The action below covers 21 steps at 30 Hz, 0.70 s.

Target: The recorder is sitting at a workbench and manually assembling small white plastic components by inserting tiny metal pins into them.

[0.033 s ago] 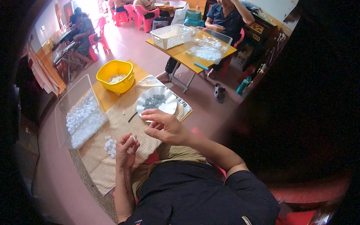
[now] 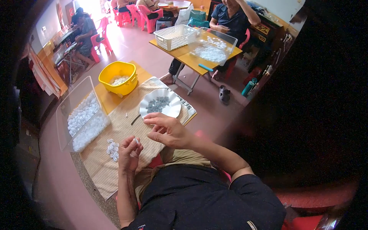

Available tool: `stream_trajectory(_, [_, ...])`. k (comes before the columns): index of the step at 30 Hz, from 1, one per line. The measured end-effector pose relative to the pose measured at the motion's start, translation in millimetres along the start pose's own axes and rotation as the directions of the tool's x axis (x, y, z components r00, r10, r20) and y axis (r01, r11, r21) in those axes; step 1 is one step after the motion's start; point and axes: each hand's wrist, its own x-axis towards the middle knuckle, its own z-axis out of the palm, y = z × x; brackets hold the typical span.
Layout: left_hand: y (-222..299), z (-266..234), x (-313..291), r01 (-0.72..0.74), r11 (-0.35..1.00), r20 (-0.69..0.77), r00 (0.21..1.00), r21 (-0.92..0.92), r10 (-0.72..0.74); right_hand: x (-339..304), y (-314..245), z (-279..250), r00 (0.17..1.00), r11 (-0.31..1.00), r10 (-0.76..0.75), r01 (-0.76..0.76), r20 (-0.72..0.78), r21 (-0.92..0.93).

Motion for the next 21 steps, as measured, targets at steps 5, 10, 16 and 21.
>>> stream_trajectory(5, [1,7,-1,0.026,0.999,-0.002,1.0,0.03,-0.026,4,15,10,0.995,0.999,0.035,-0.036,0.089,0.018])
stream_trajectory(10, [4,14,-4,0.07,0.997,0.051,0.996,0.021,-0.071,7,29,18,0.989,0.999,0.024,-0.019,0.148,-0.036])
stream_trajectory(16, [5,15,-4,0.091,0.996,0.114,0.989,0.002,-0.09,8,50,31,0.978,0.989,-0.096,0.114,0.185,-0.09])
stream_trajectory(21, [3,9,-2,0.11,0.994,0.145,0.984,-0.026,-0.105,8,60,32,0.969,0.983,-0.146,0.164,0.198,-0.079])
